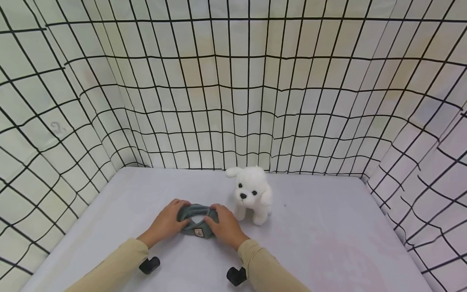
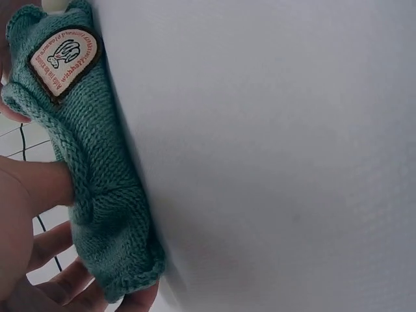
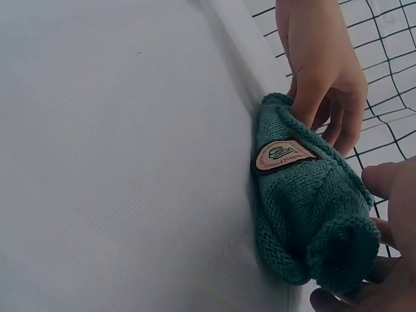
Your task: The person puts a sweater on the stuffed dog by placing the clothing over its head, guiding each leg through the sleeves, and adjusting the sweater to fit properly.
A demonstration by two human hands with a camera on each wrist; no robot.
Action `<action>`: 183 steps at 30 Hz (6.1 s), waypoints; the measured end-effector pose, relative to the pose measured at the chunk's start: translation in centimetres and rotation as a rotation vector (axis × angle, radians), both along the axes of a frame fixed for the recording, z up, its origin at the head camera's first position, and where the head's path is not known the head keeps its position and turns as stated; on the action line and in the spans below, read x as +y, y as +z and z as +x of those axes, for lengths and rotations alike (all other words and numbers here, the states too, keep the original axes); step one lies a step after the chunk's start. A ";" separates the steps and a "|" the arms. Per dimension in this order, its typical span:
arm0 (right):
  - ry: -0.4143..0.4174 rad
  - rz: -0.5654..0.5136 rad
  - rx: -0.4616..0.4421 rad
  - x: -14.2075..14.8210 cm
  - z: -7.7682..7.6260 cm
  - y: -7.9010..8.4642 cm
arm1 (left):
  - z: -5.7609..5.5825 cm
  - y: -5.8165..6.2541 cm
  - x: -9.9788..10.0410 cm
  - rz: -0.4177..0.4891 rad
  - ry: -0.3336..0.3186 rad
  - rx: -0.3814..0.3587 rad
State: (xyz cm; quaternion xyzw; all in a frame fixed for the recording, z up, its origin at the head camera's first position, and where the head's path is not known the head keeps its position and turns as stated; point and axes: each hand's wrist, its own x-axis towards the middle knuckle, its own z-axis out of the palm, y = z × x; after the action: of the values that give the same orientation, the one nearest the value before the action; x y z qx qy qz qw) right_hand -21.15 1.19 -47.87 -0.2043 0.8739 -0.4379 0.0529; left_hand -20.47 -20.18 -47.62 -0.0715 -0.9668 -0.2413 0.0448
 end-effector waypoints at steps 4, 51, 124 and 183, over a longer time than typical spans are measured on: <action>0.007 -0.013 -0.019 0.0 0.1 0.3 | 0.0 0.2 0.0 0.000 -0.009 0.022; -0.021 -0.010 0.049 3.8 1.6 1.0 | 2.6 3.7 2.2 -0.073 -0.180 0.269; -0.149 0.028 0.598 11.6 3.7 6.4 | -1.4 6.1 7.9 0.244 -0.537 0.286; -0.172 0.120 0.639 12.3 -1.6 8.2 | -6.6 8.1 11.6 0.236 -0.551 0.220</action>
State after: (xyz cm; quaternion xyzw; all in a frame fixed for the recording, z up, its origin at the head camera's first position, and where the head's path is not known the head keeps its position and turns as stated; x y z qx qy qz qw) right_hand -22.75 13.50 -39.69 -0.2530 0.8847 -0.3024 -0.2489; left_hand -27.02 -8.55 -39.54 -0.3507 -0.8656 -0.3458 0.0902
